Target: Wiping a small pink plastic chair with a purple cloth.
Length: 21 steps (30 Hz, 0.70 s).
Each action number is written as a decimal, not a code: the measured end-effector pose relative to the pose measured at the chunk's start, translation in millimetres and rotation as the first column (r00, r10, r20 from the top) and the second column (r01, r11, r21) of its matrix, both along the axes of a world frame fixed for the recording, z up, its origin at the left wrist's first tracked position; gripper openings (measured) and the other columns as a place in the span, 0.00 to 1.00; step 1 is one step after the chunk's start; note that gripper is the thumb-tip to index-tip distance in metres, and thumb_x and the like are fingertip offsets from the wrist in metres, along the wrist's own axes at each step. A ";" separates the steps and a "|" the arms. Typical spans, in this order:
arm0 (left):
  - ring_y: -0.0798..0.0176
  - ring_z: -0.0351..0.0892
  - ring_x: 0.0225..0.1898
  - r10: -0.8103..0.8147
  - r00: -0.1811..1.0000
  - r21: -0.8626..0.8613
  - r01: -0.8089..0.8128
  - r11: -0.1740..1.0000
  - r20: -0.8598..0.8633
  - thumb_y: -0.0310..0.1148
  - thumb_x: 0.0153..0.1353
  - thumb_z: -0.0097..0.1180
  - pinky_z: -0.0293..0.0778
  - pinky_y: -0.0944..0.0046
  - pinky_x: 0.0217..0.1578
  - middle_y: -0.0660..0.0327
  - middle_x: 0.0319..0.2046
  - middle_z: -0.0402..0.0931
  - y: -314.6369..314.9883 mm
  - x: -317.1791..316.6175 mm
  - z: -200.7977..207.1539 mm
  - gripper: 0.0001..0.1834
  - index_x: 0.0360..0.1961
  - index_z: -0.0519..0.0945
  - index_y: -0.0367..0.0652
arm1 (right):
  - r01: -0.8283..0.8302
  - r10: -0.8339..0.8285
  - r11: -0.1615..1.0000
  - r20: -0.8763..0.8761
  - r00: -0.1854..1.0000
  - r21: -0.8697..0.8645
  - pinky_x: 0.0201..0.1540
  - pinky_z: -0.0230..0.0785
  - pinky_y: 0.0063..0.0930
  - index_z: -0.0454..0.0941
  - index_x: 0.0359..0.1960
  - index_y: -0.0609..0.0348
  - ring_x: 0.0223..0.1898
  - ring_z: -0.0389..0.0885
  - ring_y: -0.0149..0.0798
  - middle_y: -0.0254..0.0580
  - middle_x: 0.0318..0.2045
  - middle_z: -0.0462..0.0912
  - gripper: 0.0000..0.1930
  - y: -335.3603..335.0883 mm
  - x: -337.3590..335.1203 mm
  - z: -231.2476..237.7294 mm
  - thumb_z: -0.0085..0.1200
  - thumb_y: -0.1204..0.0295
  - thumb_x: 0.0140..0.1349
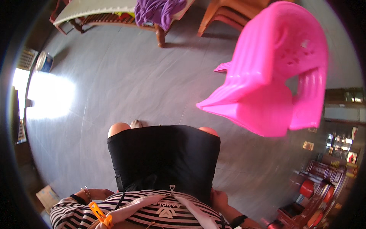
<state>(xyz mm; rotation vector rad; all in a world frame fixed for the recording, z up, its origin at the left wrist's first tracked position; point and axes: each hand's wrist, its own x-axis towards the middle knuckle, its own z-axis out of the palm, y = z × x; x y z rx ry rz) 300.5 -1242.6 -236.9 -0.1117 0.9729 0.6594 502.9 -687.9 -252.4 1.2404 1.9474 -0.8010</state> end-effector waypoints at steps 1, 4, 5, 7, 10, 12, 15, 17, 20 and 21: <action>0.64 0.80 0.48 -0.073 0.997 0.038 0.073 0.997 -0.001 0.42 0.67 0.55 0.76 0.66 0.53 0.58 0.49 0.79 -9.8 1.6 -21.3 0.26 0.61 0.72 0.38 | -0.171 0.170 0.985 -0.058 0.984 -0.007 0.33 0.70 0.46 0.84 0.26 0.62 0.30 0.82 0.58 0.57 0.21 0.80 0.30 13.9 23.6 -28.9 0.45 0.46 0.66; 0.63 0.80 0.47 -0.361 0.927 -0.202 0.375 0.905 0.101 0.46 0.69 0.49 0.78 0.65 0.49 0.58 0.45 0.82 6.6 -34.4 -28.4 0.24 0.57 0.75 0.41 | 0.130 -0.129 0.986 0.012 0.992 -0.101 0.38 0.72 0.45 0.84 0.29 0.63 0.34 0.82 0.59 0.58 0.25 0.82 0.33 11.7 25.1 -38.6 0.43 0.42 0.64; 0.62 0.83 0.42 -0.481 0.876 -0.296 0.465 0.834 0.021 0.49 0.69 0.48 0.81 0.64 0.39 0.58 0.40 0.84 13.1 -65.4 -31.4 0.23 0.54 0.78 0.42 | -0.046 0.049 0.994 0.031 0.998 -0.101 0.40 0.72 0.45 0.85 0.29 0.62 0.35 0.82 0.59 0.57 0.27 0.83 0.33 12.4 10.4 -23.5 0.42 0.41 0.64; 0.62 0.84 0.27 -0.252 0.802 -0.260 0.126 0.957 -0.542 0.43 0.66 0.53 0.78 0.64 0.20 0.59 0.29 0.84 15.4 -132.0 -21.7 0.16 0.43 0.81 0.41 | -0.189 0.194 0.978 0.050 0.980 -0.088 0.43 0.73 0.45 0.85 0.30 0.62 0.36 0.83 0.59 0.57 0.29 0.84 0.34 14.0 6.1 -9.3 0.41 0.40 0.64; 0.62 0.84 0.28 -0.071 0.353 -0.105 -0.077 0.992 -0.933 0.38 0.65 0.54 0.77 0.61 0.24 0.57 0.26 0.83 88.5 -210.8 45.8 0.14 0.45 0.79 0.40 | -0.501 0.517 0.856 0.157 0.842 -0.131 0.45 0.74 0.45 0.85 0.44 0.51 0.37 0.84 0.54 0.50 0.38 0.85 0.23 31.7 1.5 -25.9 0.45 0.49 0.65; 0.61 0.84 0.34 -0.181 -0.274 -0.183 -0.019 0.983 -0.945 0.39 0.64 0.57 0.77 0.58 0.32 0.56 0.30 0.84 139.5 -232.1 78.2 0.17 0.50 0.76 0.41 | -0.656 0.664 0.726 -0.036 0.747 -0.205 0.44 0.74 0.42 0.82 0.46 0.59 0.36 0.84 0.52 0.54 0.35 0.84 0.31 46.3 -4.7 -22.6 0.45 0.42 0.63; 0.53 0.83 0.43 0.264 -0.166 0.259 0.053 0.965 -0.950 0.40 0.62 0.60 0.77 0.57 0.43 0.49 0.43 0.81 208.7 -243.2 105.9 0.28 0.62 0.68 0.47 | -0.528 0.534 0.789 -0.076 0.842 -0.314 0.49 0.74 0.36 0.67 0.65 0.51 0.44 0.84 0.45 0.51 0.45 0.84 0.29 67.1 -60.8 20.0 0.51 0.55 0.65; 0.48 0.78 0.52 0.394 -0.045 0.387 0.116 0.915 -0.918 0.41 0.61 0.61 0.75 0.58 0.50 0.45 0.54 0.74 267.0 -238.5 106.4 0.36 0.68 0.61 0.48 | -0.494 0.432 0.856 -0.315 0.845 -0.153 0.52 0.72 0.34 0.64 0.67 0.54 0.50 0.81 0.40 0.48 0.51 0.81 0.30 107.6 -77.2 29.2 0.54 0.59 0.65; 0.43 0.60 0.68 0.416 -0.057 0.383 0.294 0.876 -0.907 0.44 0.61 0.62 0.61 0.56 0.64 0.39 0.65 0.61 354.6 -232.2 105.8 0.48 0.73 0.47 0.43 | -0.184 0.223 0.974 -0.732 0.644 0.135 0.56 0.69 0.33 0.67 0.64 0.59 0.51 0.77 0.35 0.43 0.55 0.77 0.28 204.6 -110.6 34.2 0.57 0.70 0.62; 0.43 0.54 0.70 0.472 -0.028 0.448 0.270 0.852 -0.881 0.46 0.61 0.62 0.55 0.56 0.67 0.38 0.67 0.56 375.2 -232.2 95.8 0.50 0.73 0.43 0.39 | -0.121 0.388 0.910 -0.713 0.584 0.397 0.55 0.70 0.32 0.67 0.62 0.61 0.52 0.78 0.42 0.50 0.55 0.76 0.29 224.9 -143.6 60.9 0.58 0.66 0.61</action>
